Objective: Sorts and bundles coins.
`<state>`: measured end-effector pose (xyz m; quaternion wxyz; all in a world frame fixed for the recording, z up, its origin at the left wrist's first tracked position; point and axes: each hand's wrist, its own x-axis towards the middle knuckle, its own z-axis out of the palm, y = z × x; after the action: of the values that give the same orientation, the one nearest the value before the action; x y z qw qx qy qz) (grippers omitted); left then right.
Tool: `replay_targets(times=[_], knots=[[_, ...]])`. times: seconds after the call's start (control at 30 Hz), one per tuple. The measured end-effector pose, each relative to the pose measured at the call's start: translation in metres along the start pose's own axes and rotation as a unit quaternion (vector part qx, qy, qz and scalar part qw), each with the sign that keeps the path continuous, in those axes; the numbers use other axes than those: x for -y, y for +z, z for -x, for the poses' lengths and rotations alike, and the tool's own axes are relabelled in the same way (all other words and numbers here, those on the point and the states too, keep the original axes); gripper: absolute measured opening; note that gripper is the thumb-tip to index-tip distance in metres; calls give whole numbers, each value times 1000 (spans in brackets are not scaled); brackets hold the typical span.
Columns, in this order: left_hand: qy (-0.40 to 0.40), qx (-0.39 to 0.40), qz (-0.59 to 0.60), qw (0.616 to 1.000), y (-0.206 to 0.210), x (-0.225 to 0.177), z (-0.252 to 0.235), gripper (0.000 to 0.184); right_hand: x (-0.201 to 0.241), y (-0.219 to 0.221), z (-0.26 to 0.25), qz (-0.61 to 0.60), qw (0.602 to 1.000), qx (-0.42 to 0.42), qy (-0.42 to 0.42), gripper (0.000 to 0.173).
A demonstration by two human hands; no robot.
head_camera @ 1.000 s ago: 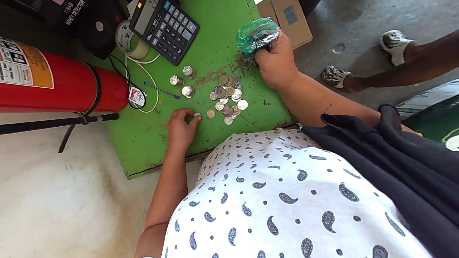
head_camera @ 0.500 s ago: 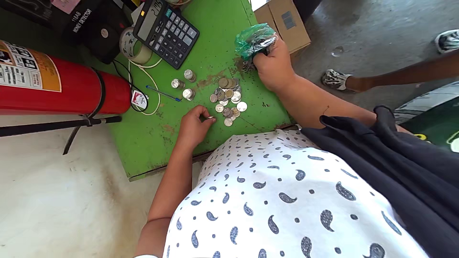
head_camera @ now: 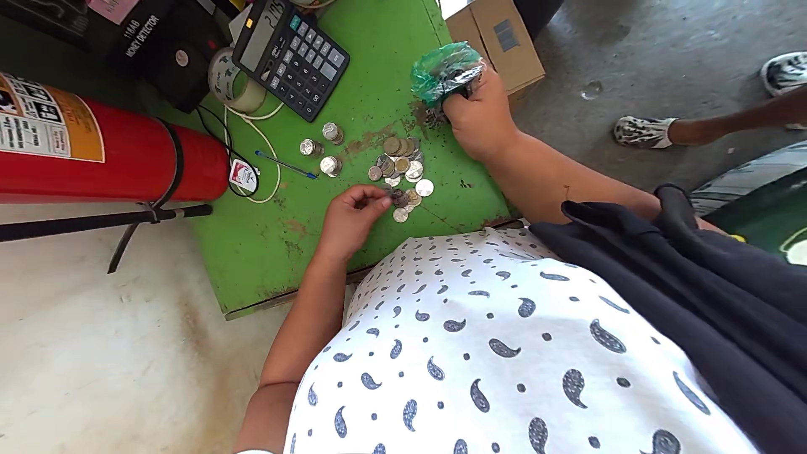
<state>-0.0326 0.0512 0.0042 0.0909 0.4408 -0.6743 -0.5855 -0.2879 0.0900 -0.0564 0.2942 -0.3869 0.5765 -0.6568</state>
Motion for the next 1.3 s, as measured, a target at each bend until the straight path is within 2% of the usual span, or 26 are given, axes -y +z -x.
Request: replay_targets(times=[0.1, 0.17, 0.3, 0.4, 0.5, 0.67, 0.77, 0.87, 0.9, 0.97, 1.03, 1.07, 1.13, 1.2, 1.23, 1.3], knots=[[89, 14, -192, 977, 11, 1, -3, 27, 0, 0, -1, 5, 1000, 0, -2, 34], [113, 7, -275, 955, 17, 1, -5, 29, 0, 1, -1, 10, 1000, 2, 0, 35], [107, -9, -274, 956, 16, -2, -7, 19, -2, 0, -1, -5, 1000, -6, -3, 35], [61, -32, -260, 963, 13, -3, -7, 29, -1, 1, -1, -12, 1000, -5, -2, 36], [45, -75, -297, 951, 14, -2, -8, 41, 0, 0, -1, -3, 1000, -2, 3, 36], [44, -81, -313, 945, 16, -1, -10, 33, 0, 0, 0, 0, 1000, 0, 9, 36], [28, -43, -229, 972, 10, -3, -13, 26, -1, 0, 0, -3, 1000, 1, 4, 36], [-16, 19, 30, 999, 4, 0, -12, 21, -1, 0, 0, -13, 1000, 0, 3, 35], [-40, 38, 133, 990, 1, 0, -11, 20, -1, 0, 0, -16, 1000, -2, 5, 35], [-79, 59, 305, 947, -3, 1, -8, 21, -1, -1, 0, -20, 1000, -2, 6, 34], [-89, 67, 385, 916, -6, 2, -6, 27, 0, 0, 0, -16, 1000, -1, 5, 35], [-89, 62, 389, 915, -6, 3, -5, 25, -1, 0, 0, -14, 1000, 1, 2, 35], [-77, 44, 318, 944, -2, 1, -4, 17, -3, 0, -1, -15, 1000, 3, -5, 35], [-43, 18, 165, 985, 5, -1, -5, 2, -3, 0, -1, -14, 1000, 0, -6, 34], [-21, 7, 72, 997, 8, 0, -5, 12, -3, 0, -1, -13, 1000, -2, -3, 34], [28, -5, -111, 993, 14, 0, -6, 27, -3, 0, -1, -15, 1000, -5, 1, 35]])
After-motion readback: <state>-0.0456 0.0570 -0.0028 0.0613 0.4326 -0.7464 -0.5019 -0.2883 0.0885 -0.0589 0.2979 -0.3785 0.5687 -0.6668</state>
